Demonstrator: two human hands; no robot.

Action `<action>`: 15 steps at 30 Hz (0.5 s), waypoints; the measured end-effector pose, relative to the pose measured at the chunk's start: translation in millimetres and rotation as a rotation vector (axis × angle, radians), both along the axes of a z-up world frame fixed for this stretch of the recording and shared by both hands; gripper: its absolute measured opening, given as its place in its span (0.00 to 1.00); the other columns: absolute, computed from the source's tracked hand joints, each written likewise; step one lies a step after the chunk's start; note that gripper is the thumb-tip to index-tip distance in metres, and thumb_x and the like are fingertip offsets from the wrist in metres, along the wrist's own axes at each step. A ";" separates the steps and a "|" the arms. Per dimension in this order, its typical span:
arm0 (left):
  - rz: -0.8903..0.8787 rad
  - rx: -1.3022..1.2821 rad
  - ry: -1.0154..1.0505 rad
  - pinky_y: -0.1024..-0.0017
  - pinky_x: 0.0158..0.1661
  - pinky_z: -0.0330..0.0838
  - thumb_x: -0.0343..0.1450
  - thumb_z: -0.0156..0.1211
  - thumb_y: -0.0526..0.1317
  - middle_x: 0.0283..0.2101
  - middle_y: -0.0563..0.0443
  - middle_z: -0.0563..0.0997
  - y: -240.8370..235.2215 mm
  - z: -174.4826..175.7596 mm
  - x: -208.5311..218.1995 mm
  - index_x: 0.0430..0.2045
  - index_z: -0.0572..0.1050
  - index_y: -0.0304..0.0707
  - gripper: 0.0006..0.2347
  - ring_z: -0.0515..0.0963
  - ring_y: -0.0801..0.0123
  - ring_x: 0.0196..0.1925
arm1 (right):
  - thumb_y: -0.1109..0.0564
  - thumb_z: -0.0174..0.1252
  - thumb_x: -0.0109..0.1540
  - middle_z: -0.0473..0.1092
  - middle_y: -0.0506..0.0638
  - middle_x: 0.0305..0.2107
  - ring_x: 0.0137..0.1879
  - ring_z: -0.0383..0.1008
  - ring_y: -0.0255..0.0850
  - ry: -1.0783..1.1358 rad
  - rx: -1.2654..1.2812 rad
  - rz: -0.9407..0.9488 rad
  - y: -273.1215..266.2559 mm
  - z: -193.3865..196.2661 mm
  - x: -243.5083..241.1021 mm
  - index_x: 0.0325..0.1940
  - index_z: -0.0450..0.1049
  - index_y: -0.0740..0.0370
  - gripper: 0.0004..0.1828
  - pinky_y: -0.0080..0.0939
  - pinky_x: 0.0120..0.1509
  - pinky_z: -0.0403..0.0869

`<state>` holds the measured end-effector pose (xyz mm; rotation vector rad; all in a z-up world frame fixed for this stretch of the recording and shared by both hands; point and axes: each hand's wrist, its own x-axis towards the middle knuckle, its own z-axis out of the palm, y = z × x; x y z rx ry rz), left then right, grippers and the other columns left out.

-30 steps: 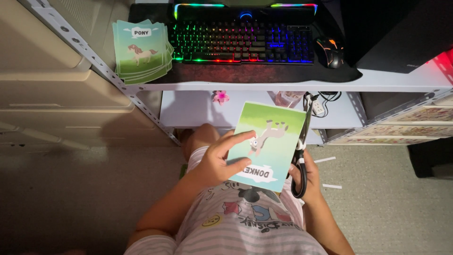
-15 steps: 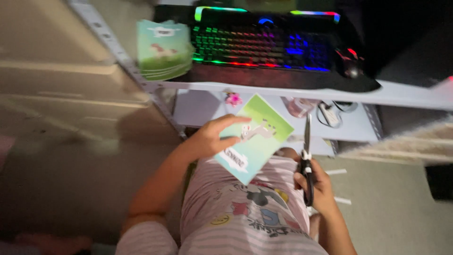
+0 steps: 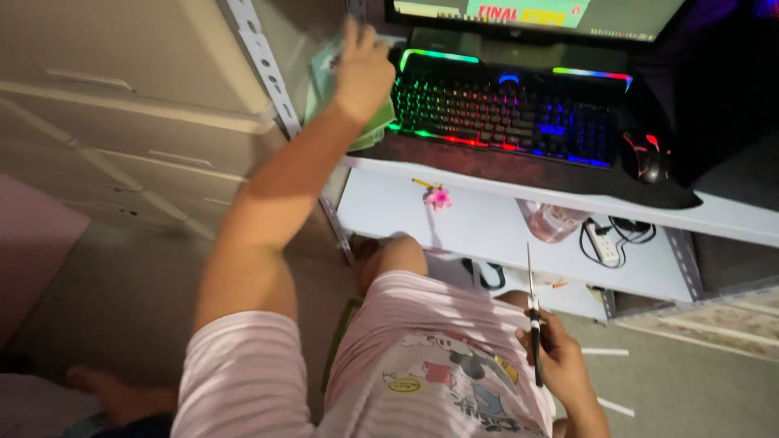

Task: Cutting out printed animal flashcards from paper sheets using scissors.

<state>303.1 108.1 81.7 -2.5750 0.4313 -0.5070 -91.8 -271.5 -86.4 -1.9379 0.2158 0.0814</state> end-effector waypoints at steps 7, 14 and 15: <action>-0.216 -0.122 -0.478 0.37 0.61 0.59 0.71 0.54 0.40 0.65 0.48 0.74 26.2 -100.6 61.1 0.36 0.84 0.51 0.09 0.71 0.45 0.64 | 0.53 0.65 0.59 0.72 0.54 0.14 0.22 0.70 0.39 0.024 -0.072 -0.037 -12.1 -19.1 -5.1 0.60 0.73 0.56 0.25 0.38 0.34 0.70; -0.393 -0.363 -0.513 0.45 0.67 0.55 0.65 0.65 0.27 0.72 0.44 0.59 -12.8 68.5 -93.1 0.65 0.68 0.42 0.30 0.62 0.49 0.71 | 0.55 0.66 0.64 0.63 0.61 0.17 0.26 0.62 0.49 0.371 0.017 -0.291 -4.0 15.9 -3.2 0.56 0.77 0.59 0.17 0.46 0.39 0.65; -0.541 -0.397 -0.739 0.46 0.65 0.58 0.71 0.61 0.29 0.68 0.46 0.64 -16.1 99.0 -116.4 0.61 0.73 0.42 0.21 0.65 0.52 0.68 | 0.54 0.67 0.61 0.66 0.58 0.15 0.23 0.64 0.45 0.275 -0.035 -0.243 -9.1 2.1 -0.3 0.56 0.79 0.55 0.18 0.42 0.37 0.66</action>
